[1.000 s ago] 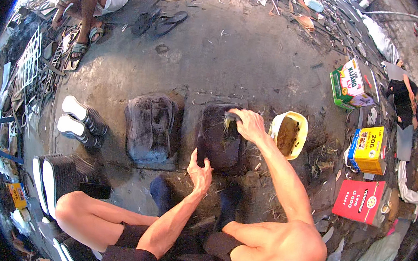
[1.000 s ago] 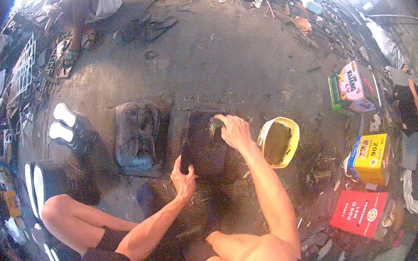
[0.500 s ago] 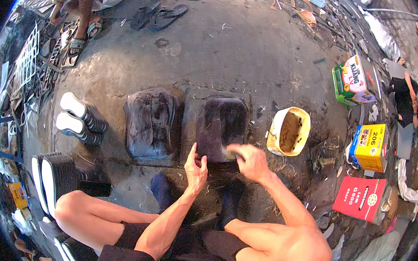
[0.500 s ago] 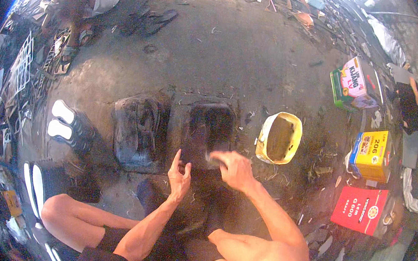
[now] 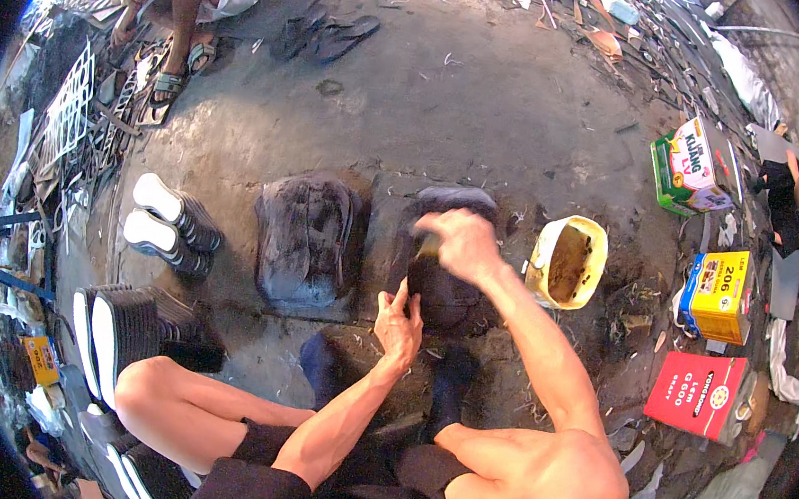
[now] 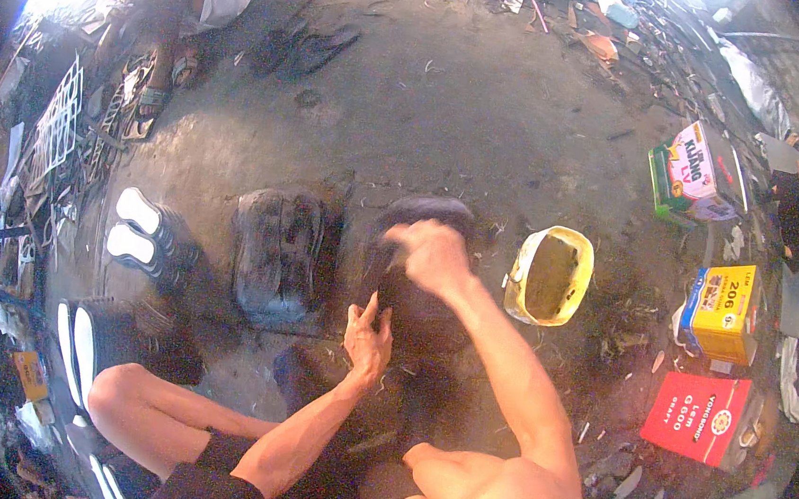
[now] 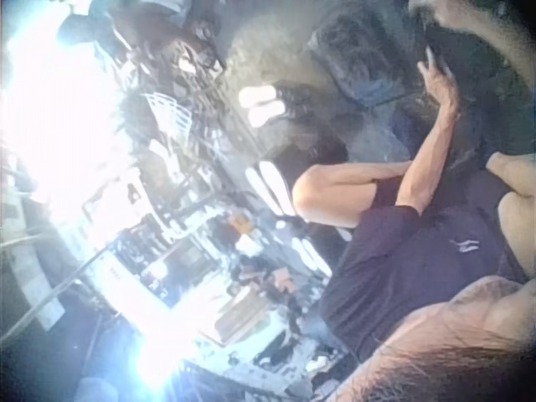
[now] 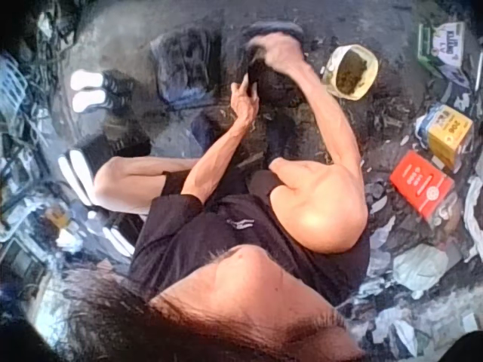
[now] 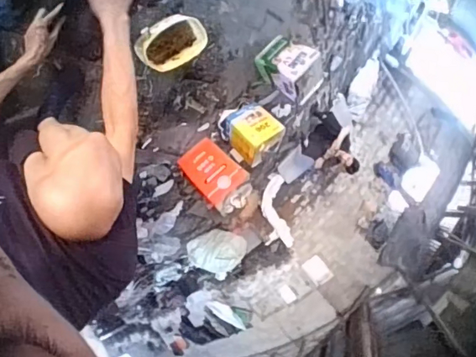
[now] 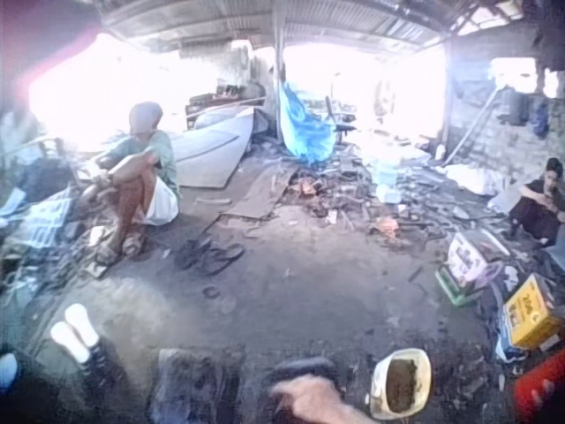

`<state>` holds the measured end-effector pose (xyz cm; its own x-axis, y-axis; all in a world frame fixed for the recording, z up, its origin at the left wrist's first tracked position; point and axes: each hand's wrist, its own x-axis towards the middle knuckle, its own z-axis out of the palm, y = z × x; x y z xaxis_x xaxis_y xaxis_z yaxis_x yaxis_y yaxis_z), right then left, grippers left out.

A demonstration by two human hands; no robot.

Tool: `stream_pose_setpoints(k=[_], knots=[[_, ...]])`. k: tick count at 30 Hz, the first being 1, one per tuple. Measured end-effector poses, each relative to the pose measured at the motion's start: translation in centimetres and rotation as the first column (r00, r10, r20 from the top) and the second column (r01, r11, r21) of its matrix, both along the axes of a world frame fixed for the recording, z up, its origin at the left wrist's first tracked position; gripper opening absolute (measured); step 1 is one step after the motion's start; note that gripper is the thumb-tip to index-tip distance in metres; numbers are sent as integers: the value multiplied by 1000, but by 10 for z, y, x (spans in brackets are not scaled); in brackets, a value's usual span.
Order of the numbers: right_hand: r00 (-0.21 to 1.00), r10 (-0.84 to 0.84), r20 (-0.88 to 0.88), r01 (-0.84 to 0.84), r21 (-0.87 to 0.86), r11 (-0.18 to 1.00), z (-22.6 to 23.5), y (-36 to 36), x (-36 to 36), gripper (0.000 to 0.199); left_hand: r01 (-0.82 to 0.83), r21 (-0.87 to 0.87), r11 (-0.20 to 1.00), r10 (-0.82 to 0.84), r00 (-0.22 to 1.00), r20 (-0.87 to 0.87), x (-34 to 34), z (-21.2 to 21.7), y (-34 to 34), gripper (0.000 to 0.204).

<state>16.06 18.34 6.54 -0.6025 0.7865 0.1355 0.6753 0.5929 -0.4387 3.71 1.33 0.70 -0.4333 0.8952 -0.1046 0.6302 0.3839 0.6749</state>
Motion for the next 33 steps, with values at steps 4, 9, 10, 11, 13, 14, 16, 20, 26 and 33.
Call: stream_pose_setpoints(k=[4, 9, 10, 11, 13, 14, 16, 20, 26, 33], knots=[[958, -243, 154, 246, 2, 969, -18, -3, 21, 36, 147, 0, 989, -147, 989, -8, 0, 5, -5, 42], [987, 56, 149, -62, 42, 997, -29, -91, 5, 36, -317, 162, 934, 243, 900, 363, -26, -14, -5, 34], [991, 74, 108, -81, 58, 995, -32, -112, 8, 40, -394, 76, 916, 308, 813, 494, -36, -3, 2, 33], [986, 93, 139, -96, 19, 995, -23, -126, 12, 42, -370, 81, 926, 268, 790, 552, -47, -1, 8, 32], [980, 124, 155, -118, -46, 992, -11, -139, 27, 46, -288, 43, 957, 180, 701, 690, -51, 1, 21, 30], [981, 140, 136, -131, -74, 989, -4, -137, 32, 47, -227, 5, 974, 143, 633, 761, -50, -4, 28, 30], [997, -70, -29, 56, -329, 942, 12, -127, 48, 42, -73, -32, 997, 80, 871, 485, -40, -11, 37, 41], [792, -516, -326, 351, -447, 823, 75, -110, 95, 41, 7, 16, 1000, -11, 972, 234, -12, 5, 33, 67], [740, -642, 200, 600, 237, 764, 101, -112, 145, 55, 37, -22, 999, -36, 999, 41, 8, -10, 41, 58], [750, -618, 236, 656, -144, 741, 163, -141, 110, 36, -10, 256, 967, -57, 966, 254, -43, 8, 64, 39]])
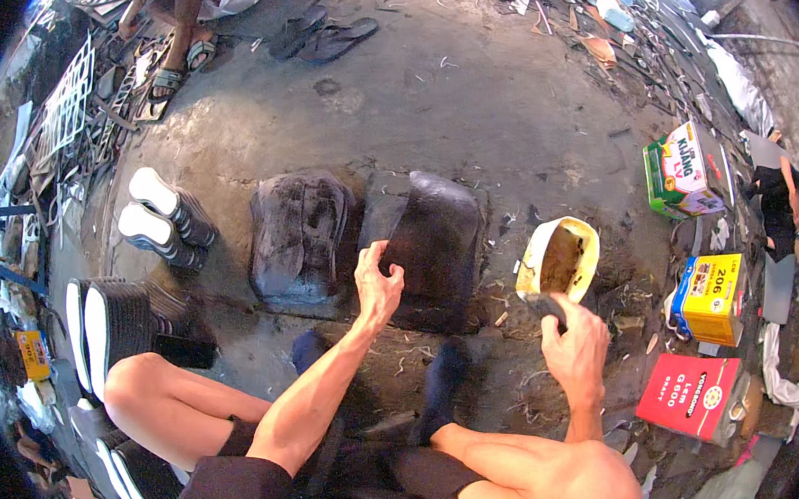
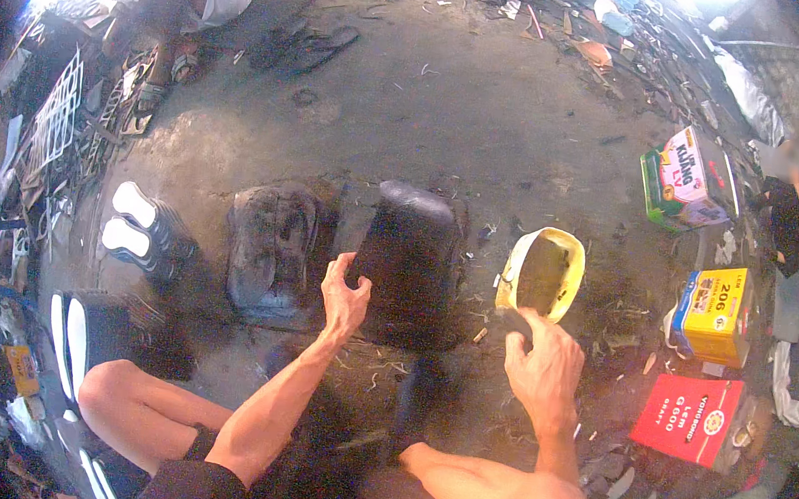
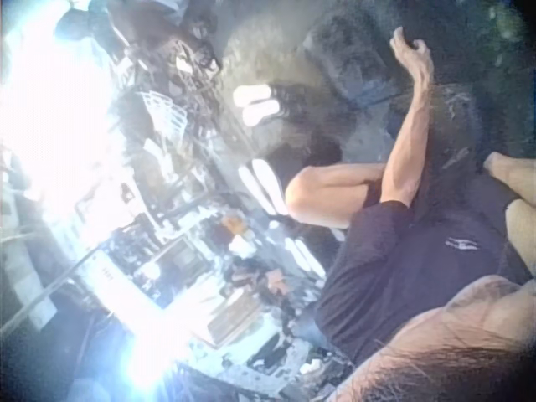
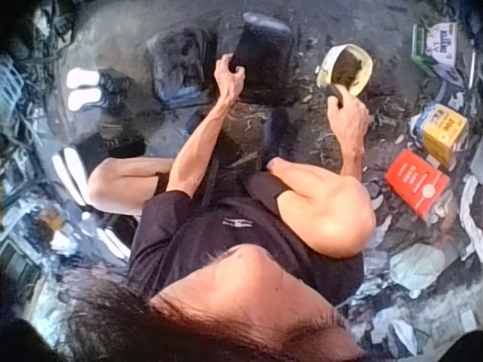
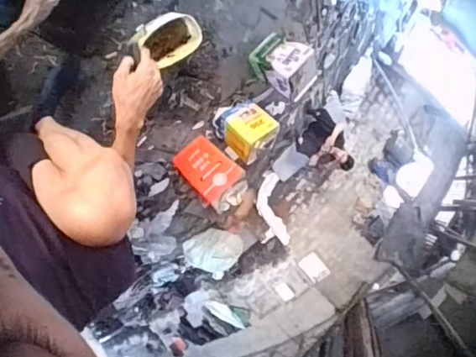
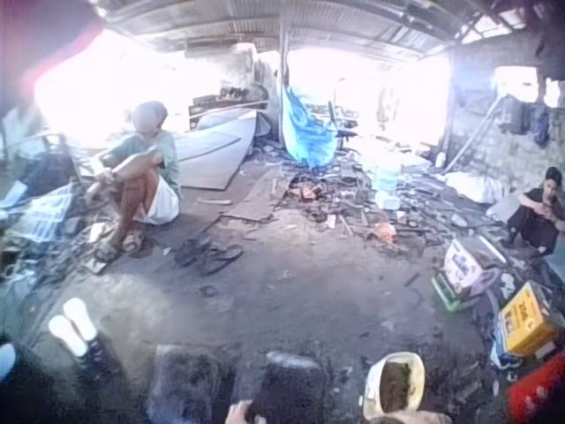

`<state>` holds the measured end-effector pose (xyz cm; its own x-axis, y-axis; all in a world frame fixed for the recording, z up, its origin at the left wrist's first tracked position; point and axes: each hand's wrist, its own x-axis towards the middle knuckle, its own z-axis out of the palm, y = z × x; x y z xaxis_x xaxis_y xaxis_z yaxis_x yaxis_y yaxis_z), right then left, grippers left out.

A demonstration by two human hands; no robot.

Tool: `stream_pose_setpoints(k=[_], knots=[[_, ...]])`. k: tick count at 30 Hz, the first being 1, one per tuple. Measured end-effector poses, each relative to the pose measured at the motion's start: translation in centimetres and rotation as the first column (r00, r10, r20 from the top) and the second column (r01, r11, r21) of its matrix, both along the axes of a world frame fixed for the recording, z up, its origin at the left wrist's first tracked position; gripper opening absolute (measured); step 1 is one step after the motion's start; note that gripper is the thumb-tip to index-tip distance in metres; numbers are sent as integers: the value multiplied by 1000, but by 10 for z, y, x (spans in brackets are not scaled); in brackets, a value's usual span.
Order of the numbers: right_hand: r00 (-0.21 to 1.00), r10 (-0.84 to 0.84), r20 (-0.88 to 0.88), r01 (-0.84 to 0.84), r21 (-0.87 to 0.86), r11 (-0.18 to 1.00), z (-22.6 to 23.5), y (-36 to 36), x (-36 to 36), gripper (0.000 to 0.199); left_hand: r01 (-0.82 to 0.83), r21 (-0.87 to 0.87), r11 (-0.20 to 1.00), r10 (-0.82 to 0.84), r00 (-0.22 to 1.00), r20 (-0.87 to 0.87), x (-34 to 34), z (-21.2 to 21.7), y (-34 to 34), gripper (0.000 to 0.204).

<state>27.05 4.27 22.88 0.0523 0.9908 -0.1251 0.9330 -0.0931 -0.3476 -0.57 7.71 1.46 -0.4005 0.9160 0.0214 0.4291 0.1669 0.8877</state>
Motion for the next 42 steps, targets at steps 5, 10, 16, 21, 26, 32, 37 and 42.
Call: stream_pose_setpoints(k=[5, 10, 16, 21, 26, 32, 37, 42], knots=[[953, 173, -250, -87, 320, 943, 6, 49, -52, 36, 63, 88, 994, -72, 991, 109, -32, 40, 13, 38], [973, 38, -228, 30, 286, 958, -9, 66, -39, 38, -262, 254, 931, 229, 961, 153, -101, 78, 4, 43], [986, -134, -98, 153, 234, 960, -40, 81, 14, 45, -516, -223, 827, 515, 854, -68, -205, 12, -48, 65], [963, -267, 31, 260, 138, 956, -75, 104, 72, 49, -674, 226, 703, 687, 560, -464, -168, 0, -37, 55], [927, -320, 196, 278, 216, 936, -172, 123, 100, 41, 58, 64, 996, -35, 948, -318, -40, 4, -18, 59], [400, -446, -801, 577, -158, 801, -121, 95, 127, 23, 55, -260, 964, -146, 928, -344, 14, -11, -41, 93], [740, -530, -414, 595, 34, 803, -137, 7, 138, 21, 37, -208, 978, -88, 967, -241, 22, -3, -38, 82], [641, -98, -761, -53, -171, 984, -39, 18, -5, 44, -6, -144, 990, -6, 997, -82, 11, -7, -41, 58]])
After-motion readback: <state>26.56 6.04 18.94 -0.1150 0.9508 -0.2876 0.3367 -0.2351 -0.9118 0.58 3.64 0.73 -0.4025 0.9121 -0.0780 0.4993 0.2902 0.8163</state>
